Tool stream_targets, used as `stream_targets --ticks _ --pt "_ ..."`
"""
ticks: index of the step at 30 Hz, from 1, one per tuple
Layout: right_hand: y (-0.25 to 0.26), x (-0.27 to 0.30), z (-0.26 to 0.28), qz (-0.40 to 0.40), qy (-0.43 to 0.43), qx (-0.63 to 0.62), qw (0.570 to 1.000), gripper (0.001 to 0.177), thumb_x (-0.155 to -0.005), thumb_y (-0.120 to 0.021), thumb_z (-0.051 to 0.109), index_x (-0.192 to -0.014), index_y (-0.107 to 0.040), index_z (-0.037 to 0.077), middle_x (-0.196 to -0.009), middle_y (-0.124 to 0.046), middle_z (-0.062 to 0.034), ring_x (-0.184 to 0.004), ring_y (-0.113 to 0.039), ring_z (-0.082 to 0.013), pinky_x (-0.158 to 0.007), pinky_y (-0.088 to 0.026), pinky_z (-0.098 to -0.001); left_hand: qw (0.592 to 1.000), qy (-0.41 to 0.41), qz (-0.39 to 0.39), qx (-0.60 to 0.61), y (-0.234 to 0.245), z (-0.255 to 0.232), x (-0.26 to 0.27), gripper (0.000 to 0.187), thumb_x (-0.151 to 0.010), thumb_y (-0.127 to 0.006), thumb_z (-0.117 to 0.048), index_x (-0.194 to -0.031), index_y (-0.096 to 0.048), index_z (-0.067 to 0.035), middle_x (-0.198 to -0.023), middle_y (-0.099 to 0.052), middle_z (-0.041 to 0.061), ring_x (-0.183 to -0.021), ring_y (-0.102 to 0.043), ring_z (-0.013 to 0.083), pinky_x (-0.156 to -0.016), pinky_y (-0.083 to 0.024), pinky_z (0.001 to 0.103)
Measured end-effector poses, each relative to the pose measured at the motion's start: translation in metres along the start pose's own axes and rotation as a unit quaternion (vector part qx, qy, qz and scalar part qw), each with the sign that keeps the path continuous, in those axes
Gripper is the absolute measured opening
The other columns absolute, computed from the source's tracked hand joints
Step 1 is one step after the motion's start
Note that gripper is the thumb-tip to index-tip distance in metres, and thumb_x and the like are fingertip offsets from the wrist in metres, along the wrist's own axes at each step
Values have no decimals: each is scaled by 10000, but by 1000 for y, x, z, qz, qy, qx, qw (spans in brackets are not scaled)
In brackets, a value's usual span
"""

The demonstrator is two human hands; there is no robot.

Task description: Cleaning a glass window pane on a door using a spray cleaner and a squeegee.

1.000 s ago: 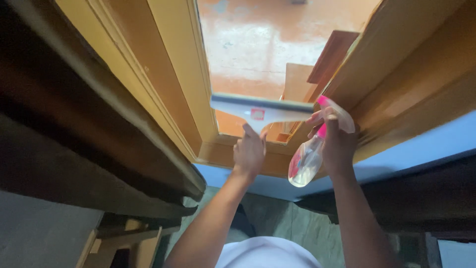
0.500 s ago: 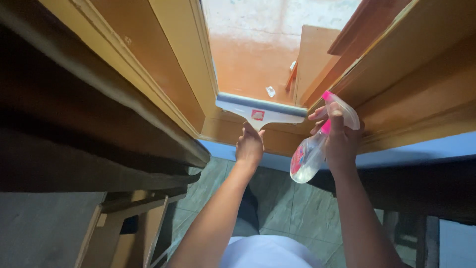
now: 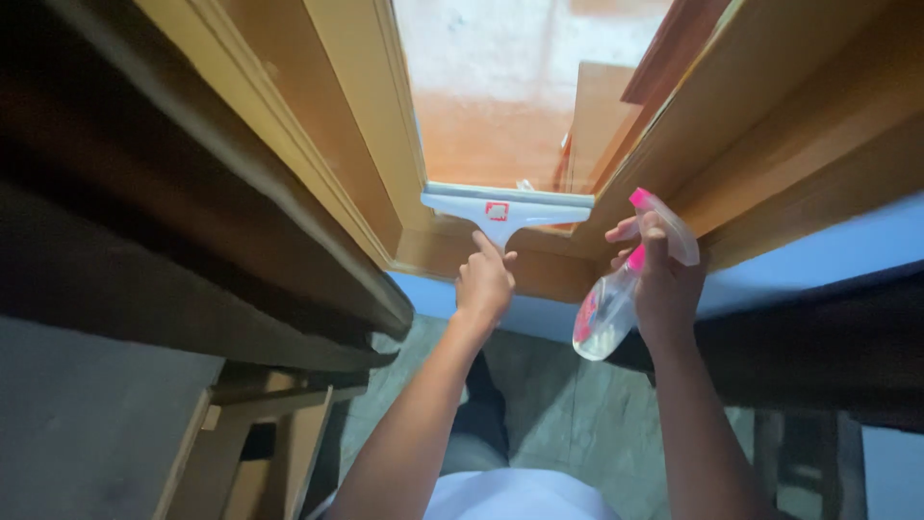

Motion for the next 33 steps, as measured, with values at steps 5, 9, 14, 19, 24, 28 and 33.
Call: stream_targets --ticks 5,9,14,19,24,28,33 --pt "-15 -22 -6 -5 24 -29 999 463 -1050 -525 359 -1334 -650 16 -918 -710 -55 -678 -602 -114 -612 -515 -271 998 -40 -35 19 45 -22 -16 497 -960 -656 -350 -1236 -425 -8 -868 -706 292 -889 -664 536 -775 -496 643" --pt "-33 -52 -13 -6 64 -56 996 480 -1029 -516 355 -1321 -659 1 -937 -721 -70 -667 -612 -137 -599 -524 -286 986 -115 -92 80 72 -39 -46 418 -945 -700 -314 -1152 -504 -7 -763 -701 254 -818 -679 501 -738 -493 618" --pt "-42 -96 -1 2 121 -93 988 517 -1062 -514 411 -1338 -621 -13 -971 -698 -92 -704 -642 -143 -643 -551 -301 969 -169 -120 134 118 -89 -70 430 -937 -703 -282 -1219 -539 -1 -706 -675 261 -771 -691 473 -703 -508 583" --pt "-36 -135 30 -15 148 -114 982 548 -1050 -500 434 -1367 -601 -1 -907 -665 -106 -676 -660 -160 -616 -560 -329 928 -281 -214 116 165 -142 -88 403 -925 -726 -249 -1225 -581 -21 -759 -681 252 -762 -679 456 -664 -496 563" --pt "-29 -182 83 -11 246 -108 963 527 -1076 -485 418 -1341 -635 -12 -890 -683 -110 -610 -628 -173 -577 -506 -307 883 -353 -306 38 236 -202 -91 372 -921 -715 -231 -1259 -632 -100 -802 -636 192 -688 -679 401 -602 -507 529" --pt "-37 -205 145 0 333 -98 938 512 -1072 -483 403 -1325 -633 -17 -898 -675 -116 -630 -655 -167 -589 -519 -303 839 -404 -363 -21 281 -238 -99 358 -930 -707 -220 -1258 -633 -97 -810 -625 181 -705 -682 388 -596 -513 528" --pt "-53 -220 212 2 412 -80 908 443 -1078 -473 351 -1243 -642 -25 -915 -692 -111 -635 -651 -159 -614 -531 -306 772 -455 -428 -118 322 -274 -93 336 -916 -701 -193 -1215 -625 -59 -801 -611 197 -711 -682 376 -592 -514 520"
Point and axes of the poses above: each hand's wrist, its own x-axis away from the middle knuckle, its own y-axis out of the back of the hand, z = x × y, the point moved 5 cm from there along -x, towards the middle knuckle
